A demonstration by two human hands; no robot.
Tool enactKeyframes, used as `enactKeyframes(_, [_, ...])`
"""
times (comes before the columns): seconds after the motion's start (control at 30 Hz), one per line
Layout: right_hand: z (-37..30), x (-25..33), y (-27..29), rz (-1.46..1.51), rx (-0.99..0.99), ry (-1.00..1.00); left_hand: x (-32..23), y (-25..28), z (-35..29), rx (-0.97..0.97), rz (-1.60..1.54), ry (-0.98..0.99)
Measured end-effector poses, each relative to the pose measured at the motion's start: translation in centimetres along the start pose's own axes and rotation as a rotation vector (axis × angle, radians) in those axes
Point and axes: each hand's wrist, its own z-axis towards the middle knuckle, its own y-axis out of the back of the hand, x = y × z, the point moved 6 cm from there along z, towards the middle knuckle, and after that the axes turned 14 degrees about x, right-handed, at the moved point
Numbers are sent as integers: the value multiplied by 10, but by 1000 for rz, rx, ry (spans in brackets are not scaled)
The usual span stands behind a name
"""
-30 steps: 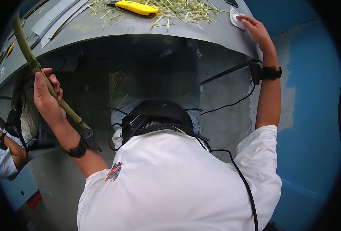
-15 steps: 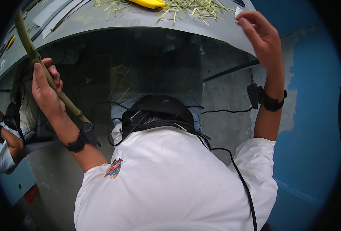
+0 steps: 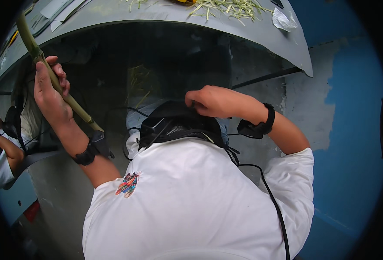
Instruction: Scrape a bamboo stalk with a utility knife and wipe it clean with a cloth.
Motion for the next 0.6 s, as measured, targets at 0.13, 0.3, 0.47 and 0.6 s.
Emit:
enactKeyframes(0.13, [-6, 6, 35, 41, -94, 20, -1, 0, 1, 4, -6, 5])
enactKeyframes(0.3, [0, 18, -10, -63, 7, -14, -6, -3, 6, 15, -6, -15])
enactKeyframes(0.47, [21, 5, -2, 60, 116, -56, -12, -4, 7, 6, 5, -30])
enactKeyframes(0.6, [40, -15, -11, 168, 78, 79, -17, -4, 7, -14, 21, -50])
